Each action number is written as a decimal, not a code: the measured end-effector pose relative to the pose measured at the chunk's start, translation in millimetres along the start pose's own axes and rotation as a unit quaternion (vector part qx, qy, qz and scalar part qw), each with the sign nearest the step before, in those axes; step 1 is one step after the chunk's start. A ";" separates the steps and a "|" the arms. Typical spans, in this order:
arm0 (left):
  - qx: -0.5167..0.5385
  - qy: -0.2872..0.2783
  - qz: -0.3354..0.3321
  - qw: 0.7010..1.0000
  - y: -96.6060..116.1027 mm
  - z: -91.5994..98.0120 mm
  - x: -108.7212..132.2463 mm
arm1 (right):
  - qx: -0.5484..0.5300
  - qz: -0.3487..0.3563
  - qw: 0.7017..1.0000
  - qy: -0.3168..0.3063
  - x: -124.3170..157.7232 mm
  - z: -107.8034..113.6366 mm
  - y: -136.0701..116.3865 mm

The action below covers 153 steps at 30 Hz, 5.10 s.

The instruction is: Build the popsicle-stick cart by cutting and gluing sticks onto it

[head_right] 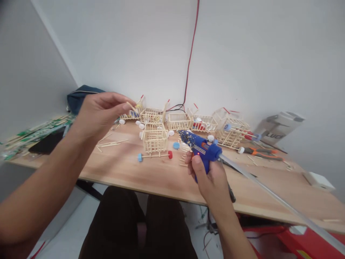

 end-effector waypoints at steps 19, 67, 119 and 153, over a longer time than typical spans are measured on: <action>-0.304 0.033 -0.238 0.922 -32.0 -6.5 91.9 | -0.060 0.014 0.992 0.109 -33.6 -3.4 36.0; -0.261 0.049 -0.213 0.940 -24.4 -16.6 51.8 | -0.116 0.047 0.988 0.091 -39.6 -2.6 57.0; -0.260 0.011 -0.214 0.942 -24.7 -21.1 44.5 | -0.085 0.032 0.992 0.084 -39.1 -6.7 56.8; -0.253 0.010 -0.214 0.943 -26.5 -21.8 43.5 | -0.086 0.037 0.992 0.079 -39.1 -6.5 62.9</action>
Point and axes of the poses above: each hand's wrist, its own x-axis away from the middle knuckle, its own z-axis out of the back of the hand, y = z × x, the point moved 10 cm from there along -x, towards the middle knuckle, and after that the axes turned 2 degrees about z, right-handed, at the moved point
